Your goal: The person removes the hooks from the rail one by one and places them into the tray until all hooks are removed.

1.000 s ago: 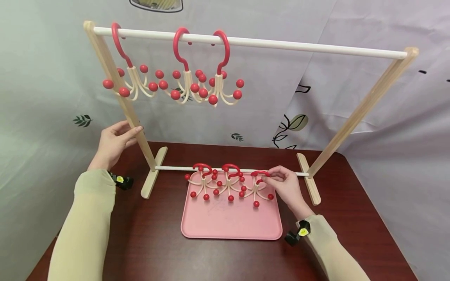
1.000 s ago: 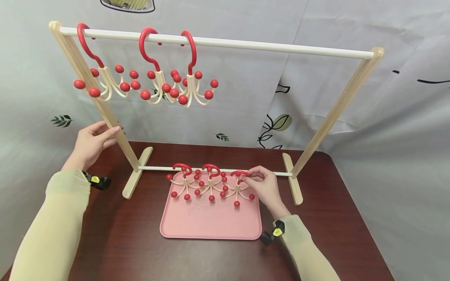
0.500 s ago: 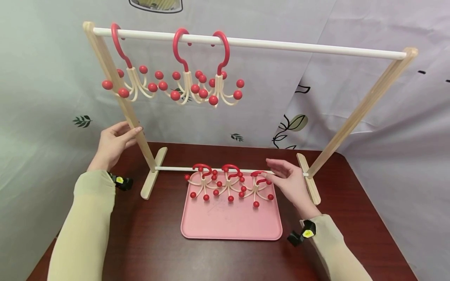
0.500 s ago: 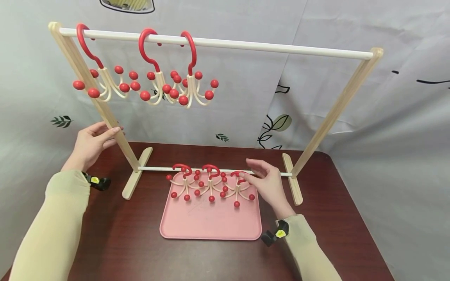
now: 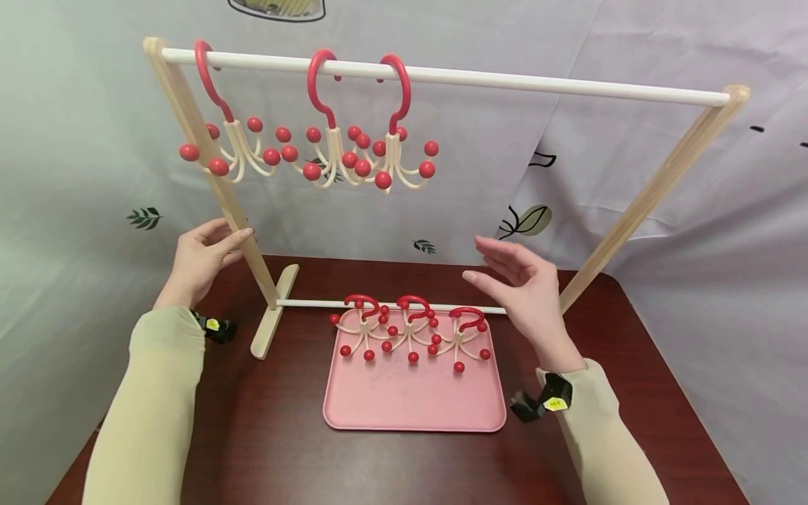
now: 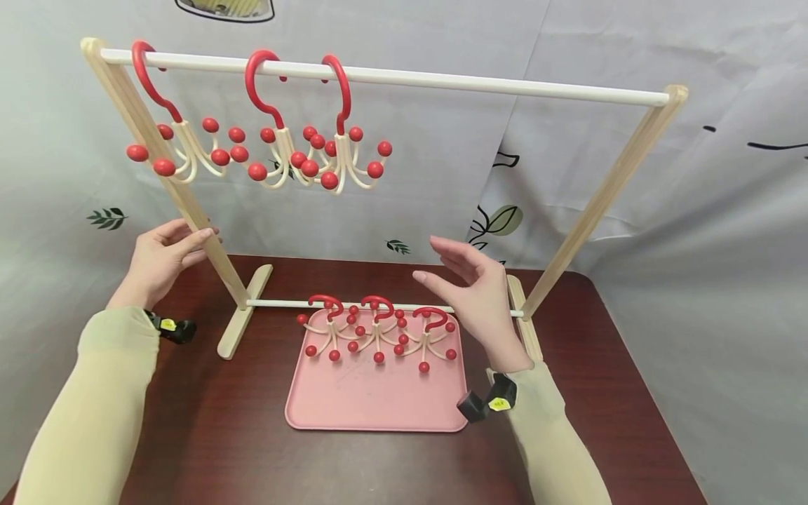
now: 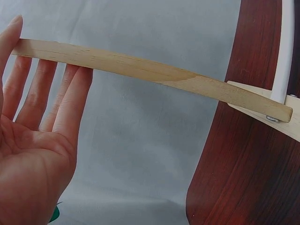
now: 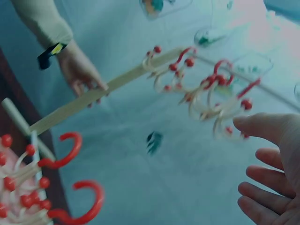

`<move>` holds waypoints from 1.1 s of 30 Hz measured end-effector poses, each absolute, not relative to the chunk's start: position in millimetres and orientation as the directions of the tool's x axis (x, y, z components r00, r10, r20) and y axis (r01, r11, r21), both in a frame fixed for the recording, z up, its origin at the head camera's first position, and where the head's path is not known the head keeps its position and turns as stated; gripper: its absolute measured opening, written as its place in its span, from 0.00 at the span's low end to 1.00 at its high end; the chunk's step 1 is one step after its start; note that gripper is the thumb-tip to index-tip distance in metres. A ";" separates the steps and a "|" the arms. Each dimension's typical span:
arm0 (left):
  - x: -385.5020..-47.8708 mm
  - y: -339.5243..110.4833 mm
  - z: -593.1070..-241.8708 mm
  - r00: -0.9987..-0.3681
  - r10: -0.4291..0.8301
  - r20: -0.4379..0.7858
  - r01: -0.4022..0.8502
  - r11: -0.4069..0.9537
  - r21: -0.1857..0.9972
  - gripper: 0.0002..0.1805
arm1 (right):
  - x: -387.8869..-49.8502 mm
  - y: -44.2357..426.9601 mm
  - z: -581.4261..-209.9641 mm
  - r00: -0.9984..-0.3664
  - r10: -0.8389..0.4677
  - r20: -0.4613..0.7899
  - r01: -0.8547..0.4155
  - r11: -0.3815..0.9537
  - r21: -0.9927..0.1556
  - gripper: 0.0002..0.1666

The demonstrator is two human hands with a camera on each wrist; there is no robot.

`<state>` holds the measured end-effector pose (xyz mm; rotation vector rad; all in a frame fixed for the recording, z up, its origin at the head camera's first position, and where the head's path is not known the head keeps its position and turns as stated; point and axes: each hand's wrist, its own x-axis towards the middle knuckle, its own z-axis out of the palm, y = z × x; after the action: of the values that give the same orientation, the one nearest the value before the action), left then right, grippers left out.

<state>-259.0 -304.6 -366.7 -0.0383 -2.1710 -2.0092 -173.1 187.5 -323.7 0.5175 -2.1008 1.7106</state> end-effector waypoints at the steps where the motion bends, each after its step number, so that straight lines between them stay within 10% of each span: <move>1: -258.8 -304.6 -366.9 -0.983 -0.105 0.152 0.143 0.087 0.986 0.31 | -173.0 184.4 -316.0 -0.848 -0.050 0.528 -0.528 0.186 -0.829 0.28; 10: -255.1 -305.0 -365.7 -0.983 -0.104 0.149 0.139 0.097 0.986 0.26 | -174.3 154.5 -244.0 -0.774 -0.040 0.632 -0.633 0.080 -0.770 0.24; 33: -258.0 -304.4 -365.0 -0.980 -0.104 0.168 0.146 0.195 0.970 0.31 | -240.1 90.4 -175.0 -0.863 -0.011 0.505 -0.505 0.037 -0.862 0.20</move>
<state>-258.0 -304.4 -365.0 -0.0408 -2.2686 -1.8765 -240.1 90.4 -175.0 0.5221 -1.9618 1.8848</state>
